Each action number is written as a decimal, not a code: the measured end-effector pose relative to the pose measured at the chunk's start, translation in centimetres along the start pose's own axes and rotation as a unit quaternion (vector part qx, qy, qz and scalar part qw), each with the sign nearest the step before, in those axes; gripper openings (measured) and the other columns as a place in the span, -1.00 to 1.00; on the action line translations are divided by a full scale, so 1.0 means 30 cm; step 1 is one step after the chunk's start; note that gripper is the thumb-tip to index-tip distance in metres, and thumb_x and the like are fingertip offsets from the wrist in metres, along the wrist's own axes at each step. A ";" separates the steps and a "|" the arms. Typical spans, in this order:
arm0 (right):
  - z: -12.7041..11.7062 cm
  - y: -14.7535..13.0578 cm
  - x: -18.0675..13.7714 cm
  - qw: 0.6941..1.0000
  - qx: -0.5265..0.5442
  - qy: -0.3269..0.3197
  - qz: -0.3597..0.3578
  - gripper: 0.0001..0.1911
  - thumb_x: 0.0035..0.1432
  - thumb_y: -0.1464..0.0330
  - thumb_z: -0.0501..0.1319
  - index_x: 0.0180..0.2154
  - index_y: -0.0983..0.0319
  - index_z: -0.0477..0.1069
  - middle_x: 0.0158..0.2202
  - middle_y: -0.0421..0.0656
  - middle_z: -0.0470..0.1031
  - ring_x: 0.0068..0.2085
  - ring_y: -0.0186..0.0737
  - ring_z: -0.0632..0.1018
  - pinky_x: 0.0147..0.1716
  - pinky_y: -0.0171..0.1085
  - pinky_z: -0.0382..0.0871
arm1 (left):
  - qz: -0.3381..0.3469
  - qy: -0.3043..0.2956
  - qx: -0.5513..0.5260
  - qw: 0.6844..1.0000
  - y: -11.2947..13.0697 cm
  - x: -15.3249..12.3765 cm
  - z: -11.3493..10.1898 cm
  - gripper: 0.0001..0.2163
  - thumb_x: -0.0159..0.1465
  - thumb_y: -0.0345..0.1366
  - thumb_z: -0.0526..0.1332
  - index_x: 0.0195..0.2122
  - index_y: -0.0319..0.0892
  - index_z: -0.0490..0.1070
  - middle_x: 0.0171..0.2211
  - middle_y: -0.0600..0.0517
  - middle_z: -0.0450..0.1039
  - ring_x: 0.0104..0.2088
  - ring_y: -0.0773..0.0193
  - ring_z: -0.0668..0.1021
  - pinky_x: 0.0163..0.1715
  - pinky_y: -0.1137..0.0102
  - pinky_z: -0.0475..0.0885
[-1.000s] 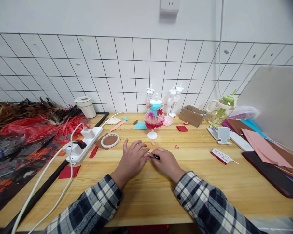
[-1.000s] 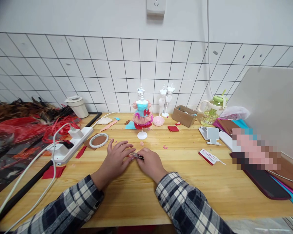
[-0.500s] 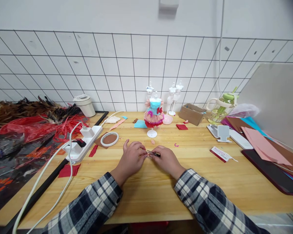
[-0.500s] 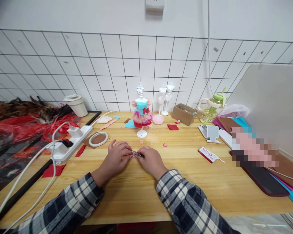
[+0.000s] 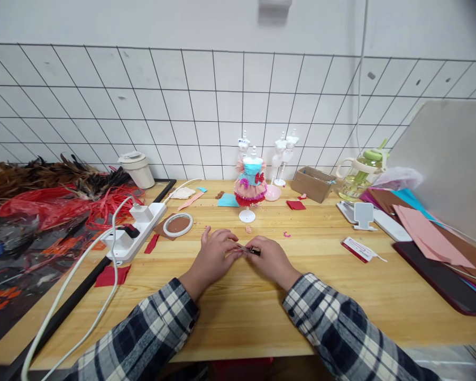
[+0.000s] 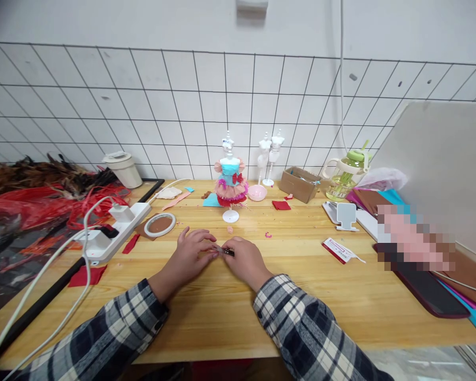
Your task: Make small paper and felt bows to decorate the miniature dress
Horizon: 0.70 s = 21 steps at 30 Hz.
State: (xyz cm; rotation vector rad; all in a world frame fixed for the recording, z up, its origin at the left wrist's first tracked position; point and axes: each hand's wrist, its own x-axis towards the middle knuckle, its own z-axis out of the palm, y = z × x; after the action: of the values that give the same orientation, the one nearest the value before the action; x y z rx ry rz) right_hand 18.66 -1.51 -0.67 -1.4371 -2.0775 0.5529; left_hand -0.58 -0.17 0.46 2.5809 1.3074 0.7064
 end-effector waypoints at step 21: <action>0.045 -0.052 -0.030 0.986 0.152 -0.053 0.049 -0.58 0.40 0.11 -0.24 -0.24 0.17 0.25 -0.50 -0.23 0.57 -0.37 -0.27 0.53 -0.27 -0.30 0.27 | -0.271 0.065 -0.471 0.837 0.008 0.025 0.032 -0.64 0.07 0.02 0.32 -0.40 -0.23 0.57 -0.38 -0.04 0.59 -0.31 0.16 0.54 -0.20 0.33 0.38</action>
State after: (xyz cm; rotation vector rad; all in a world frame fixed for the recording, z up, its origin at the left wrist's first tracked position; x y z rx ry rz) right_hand 16.91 -2.92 -0.93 -1.3581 -1.9073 0.9596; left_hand 0.43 0.35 -0.06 1.3267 1.1896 1.0533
